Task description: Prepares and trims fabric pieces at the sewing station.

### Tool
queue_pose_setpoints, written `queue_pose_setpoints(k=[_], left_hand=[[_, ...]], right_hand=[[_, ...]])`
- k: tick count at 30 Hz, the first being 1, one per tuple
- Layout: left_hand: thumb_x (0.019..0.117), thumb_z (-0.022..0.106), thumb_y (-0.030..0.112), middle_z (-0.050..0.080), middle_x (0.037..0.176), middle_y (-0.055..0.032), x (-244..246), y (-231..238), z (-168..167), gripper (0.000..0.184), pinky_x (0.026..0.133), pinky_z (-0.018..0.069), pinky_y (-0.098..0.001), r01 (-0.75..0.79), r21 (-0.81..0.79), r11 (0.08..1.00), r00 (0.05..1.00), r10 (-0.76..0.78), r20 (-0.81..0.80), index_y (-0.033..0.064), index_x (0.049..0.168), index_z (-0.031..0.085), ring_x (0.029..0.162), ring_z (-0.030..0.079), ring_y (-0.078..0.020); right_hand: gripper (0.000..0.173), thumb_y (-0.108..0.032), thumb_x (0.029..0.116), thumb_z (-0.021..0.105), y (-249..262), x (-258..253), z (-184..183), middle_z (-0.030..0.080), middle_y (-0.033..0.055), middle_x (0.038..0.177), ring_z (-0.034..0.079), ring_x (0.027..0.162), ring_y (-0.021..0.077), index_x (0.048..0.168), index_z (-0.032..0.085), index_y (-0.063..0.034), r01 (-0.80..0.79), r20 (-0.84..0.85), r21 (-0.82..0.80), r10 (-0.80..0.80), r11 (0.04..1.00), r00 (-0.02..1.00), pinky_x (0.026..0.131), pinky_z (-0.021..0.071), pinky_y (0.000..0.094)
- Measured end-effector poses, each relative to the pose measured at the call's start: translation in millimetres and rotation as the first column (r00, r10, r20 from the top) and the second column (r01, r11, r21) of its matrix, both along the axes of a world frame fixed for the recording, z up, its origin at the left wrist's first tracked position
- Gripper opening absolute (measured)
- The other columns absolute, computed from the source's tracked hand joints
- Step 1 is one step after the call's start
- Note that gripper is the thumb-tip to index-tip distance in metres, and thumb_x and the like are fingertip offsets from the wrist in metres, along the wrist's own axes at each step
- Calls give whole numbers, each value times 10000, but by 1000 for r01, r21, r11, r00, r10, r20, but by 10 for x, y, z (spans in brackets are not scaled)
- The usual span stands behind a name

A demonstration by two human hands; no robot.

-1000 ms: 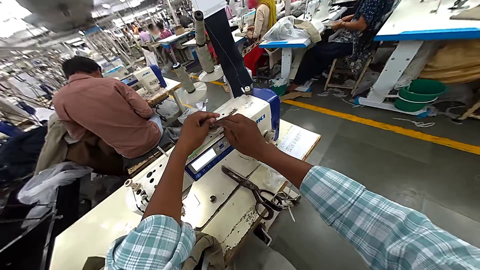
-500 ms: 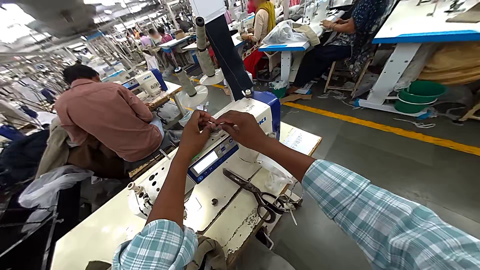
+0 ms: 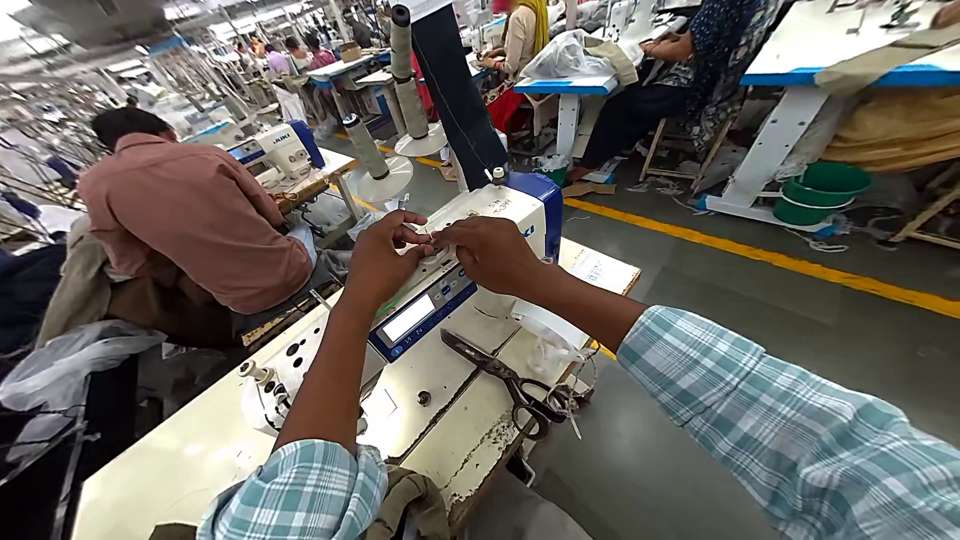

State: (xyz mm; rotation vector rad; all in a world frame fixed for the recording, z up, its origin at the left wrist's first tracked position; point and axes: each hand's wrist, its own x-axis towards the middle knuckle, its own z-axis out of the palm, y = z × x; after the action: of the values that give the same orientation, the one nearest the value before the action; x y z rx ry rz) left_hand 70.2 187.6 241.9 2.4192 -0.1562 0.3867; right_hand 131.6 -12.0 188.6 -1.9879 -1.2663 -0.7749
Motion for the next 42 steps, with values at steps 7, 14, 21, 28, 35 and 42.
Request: queue_pose_setpoints(k=[7, 14, 21, 28, 35, 42], left_hand=[[913, 748, 35, 756, 1033, -44, -12, -32, 52, 377, 921, 582, -364, 69, 99, 993, 998, -69, -5, 106, 1272, 657, 962, 726, -136], [1002, 586, -2, 586, 1463, -72, -457, -61, 107, 595, 1003, 546, -497, 0, 134, 991, 999, -7, 48, 149, 1550, 411, 1187, 670, -268], [1004, 589, 218, 706, 1227, -66, -1598, 17, -226, 396, 926, 587, -414, -229, 81, 970, 905, 181, 385, 67, 1370, 612, 1056, 696, -168], [997, 606, 217, 702, 1211, -139, -1829, 624, -256, 336, 967, 525, -477, -477, -62, 877, 775, 453, 441, 16, 1262, 655, 1130, 660, -256], [920, 758, 117, 714, 1122, -105, -1606, 672, -268, 439, 793, 541, -416, -439, -344, 830, 835, 518, 183, 37, 1325, 609, 908, 668, -204], [911, 754, 135, 622, 810, -30, -1598, 749, -326, 378, 623, 472, -313, -418, -360, 834, 828, 513, 228, 62, 1273, 675, 680, 561, -134]], right_hand=[[389, 79, 879, 554, 12, -70, 79, 749, 66, 985, 718, 880, 247, 1125, 771, -129, 22, 48, -82, -18, 996, 999, 724, 577, 443], [287, -8, 1007, 475, -53, 251, 135, 747, 76, 1115, 708, 987, 167, 1147, 724, -40, -188, -582, 179, 259, 966, 771, 908, 568, 420], [268, -367, 999, 660, 44, 266, 217, 713, 61, 1041, 666, 921, 200, 1087, 766, -137, -141, -614, -34, 90, 989, 784, 844, 531, 485], [254, -389, 961, 718, 74, 263, 162, 719, 45, 1024, 662, 872, 197, 1046, 782, -158, -65, -598, -7, 48, 998, 800, 803, 533, 488], [226, -328, 992, 685, 82, 292, 148, 719, 51, 1116, 675, 922, 196, 1084, 781, -145, -101, -579, 1, 83, 995, 811, 832, 549, 473], [414, -361, 1015, 644, 89, 368, 274, 652, 98, 1333, 674, 1053, 269, 1377, 645, -159, -157, -615, -132, 43, 979, 787, 938, 531, 544]])
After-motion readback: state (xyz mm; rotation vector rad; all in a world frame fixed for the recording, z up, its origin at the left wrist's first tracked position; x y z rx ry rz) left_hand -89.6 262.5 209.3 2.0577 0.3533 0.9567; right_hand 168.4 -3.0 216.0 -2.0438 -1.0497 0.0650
